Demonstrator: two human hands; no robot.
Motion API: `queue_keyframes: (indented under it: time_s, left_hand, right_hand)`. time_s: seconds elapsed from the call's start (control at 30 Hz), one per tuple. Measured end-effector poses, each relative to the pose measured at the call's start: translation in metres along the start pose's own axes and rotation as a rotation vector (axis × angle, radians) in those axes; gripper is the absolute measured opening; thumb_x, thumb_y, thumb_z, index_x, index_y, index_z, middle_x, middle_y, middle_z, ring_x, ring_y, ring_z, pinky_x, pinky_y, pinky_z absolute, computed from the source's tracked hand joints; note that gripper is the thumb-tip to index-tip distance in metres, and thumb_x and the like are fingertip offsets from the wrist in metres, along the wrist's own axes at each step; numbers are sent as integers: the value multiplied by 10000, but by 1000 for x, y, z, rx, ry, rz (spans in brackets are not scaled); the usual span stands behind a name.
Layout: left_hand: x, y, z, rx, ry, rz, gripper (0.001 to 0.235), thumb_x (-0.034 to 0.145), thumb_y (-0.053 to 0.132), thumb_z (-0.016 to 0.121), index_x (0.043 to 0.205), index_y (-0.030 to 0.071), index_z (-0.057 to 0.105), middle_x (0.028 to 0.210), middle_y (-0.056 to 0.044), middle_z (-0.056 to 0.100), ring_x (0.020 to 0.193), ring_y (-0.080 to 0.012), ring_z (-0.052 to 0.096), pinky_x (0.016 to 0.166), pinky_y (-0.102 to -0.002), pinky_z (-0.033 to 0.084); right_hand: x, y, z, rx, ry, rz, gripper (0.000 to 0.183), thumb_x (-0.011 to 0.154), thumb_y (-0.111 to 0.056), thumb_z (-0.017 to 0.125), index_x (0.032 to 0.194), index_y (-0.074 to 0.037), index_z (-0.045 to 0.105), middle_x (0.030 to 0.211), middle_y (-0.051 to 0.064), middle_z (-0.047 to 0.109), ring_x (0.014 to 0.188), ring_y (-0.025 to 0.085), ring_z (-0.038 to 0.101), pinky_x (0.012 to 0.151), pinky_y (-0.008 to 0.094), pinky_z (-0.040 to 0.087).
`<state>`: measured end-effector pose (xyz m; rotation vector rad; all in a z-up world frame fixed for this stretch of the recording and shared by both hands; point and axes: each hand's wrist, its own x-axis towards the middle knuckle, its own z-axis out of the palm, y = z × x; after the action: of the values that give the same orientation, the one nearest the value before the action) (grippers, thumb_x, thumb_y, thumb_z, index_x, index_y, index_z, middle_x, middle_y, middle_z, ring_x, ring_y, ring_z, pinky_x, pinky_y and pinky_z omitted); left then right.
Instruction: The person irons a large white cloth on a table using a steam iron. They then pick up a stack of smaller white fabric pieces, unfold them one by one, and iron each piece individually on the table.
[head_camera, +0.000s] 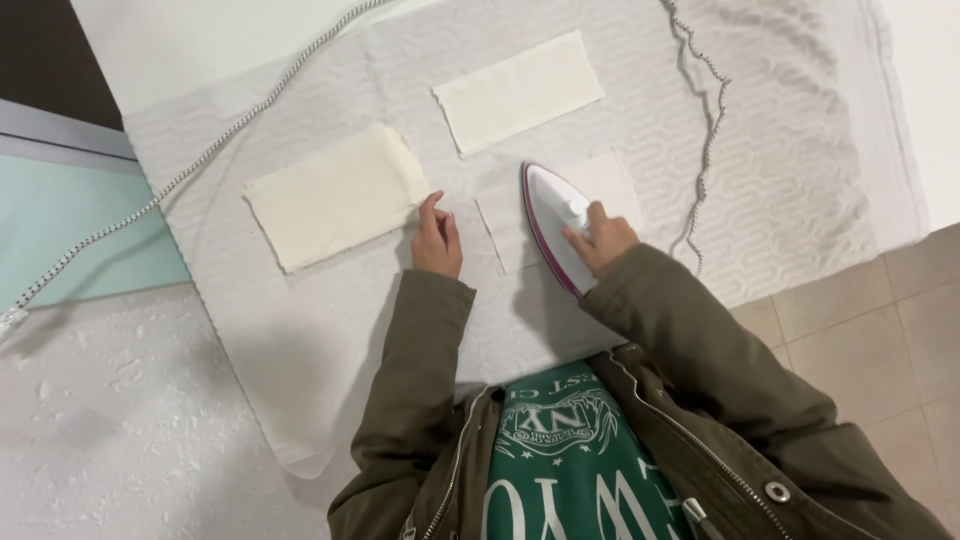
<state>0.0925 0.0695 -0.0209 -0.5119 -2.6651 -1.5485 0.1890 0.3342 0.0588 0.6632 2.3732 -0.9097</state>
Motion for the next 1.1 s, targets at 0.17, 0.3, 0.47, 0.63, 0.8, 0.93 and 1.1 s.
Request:
queue_keyframes:
  time_s: [0.17,0.3,0.47,0.63,0.8,0.93,1.1]
  left_hand:
    - [-6,7,-7,-113,14,-69,289,1082,102,520,1369,61,525,881,-95,628,718,-219,622,678,-365,527]
    - [-5,6,-10,-152,29,-66,269,1099,124,486,1358,60,520,846,-66,636,718,-198,636,690,-353,535]
    - [-4,10,-8,-208,7,-180,268,1100,135,470,1351,59,524,817,-59,620,670,-165,615,645,-316,529]
    - [-3,13,-12,-165,18,-97,264,1102,141,476,1351,65,522,826,-49,632,695,-151,623,659,-319,527]
    - [-2,9,-9,-200,-5,-150,257,1102,142,479,1342,62,526,815,-51,621,674,-156,610,644,-313,521]
    - [-5,9,-8,-184,14,-118,249,1097,138,481,1329,65,534,816,-53,617,657,-158,599,635,-318,516]
    - [-2,11,-6,-118,20,-124,245,1091,132,490,1321,70,546,797,-60,614,642,-166,591,623,-329,503]
  right_hand:
    - [-4,-28,15,-93,153,-123,489,1043,-406,577,1183,57,510,892,345,689,725,455,723,563,515,601]
    - [-9,-31,29,-125,76,-168,489,1007,-392,590,1174,58,501,844,341,706,702,432,744,588,507,607]
    - [-14,-67,22,-40,-11,-66,478,1039,-376,531,1204,70,488,873,328,709,683,391,748,528,460,640]
    - [-19,-78,23,-103,-72,-82,509,1056,-386,513,1266,75,460,887,332,702,688,386,751,536,455,634]
    - [-18,-69,34,-23,-36,-49,522,1037,-369,505,1304,75,439,924,314,693,721,387,762,554,461,654]
    - [-18,-71,36,-125,32,-145,501,1042,-380,559,1237,77,494,917,331,708,793,430,744,668,505,630]
    - [-22,-67,8,-94,55,-128,480,1048,-361,541,1251,73,500,942,333,719,799,425,747,659,504,629]
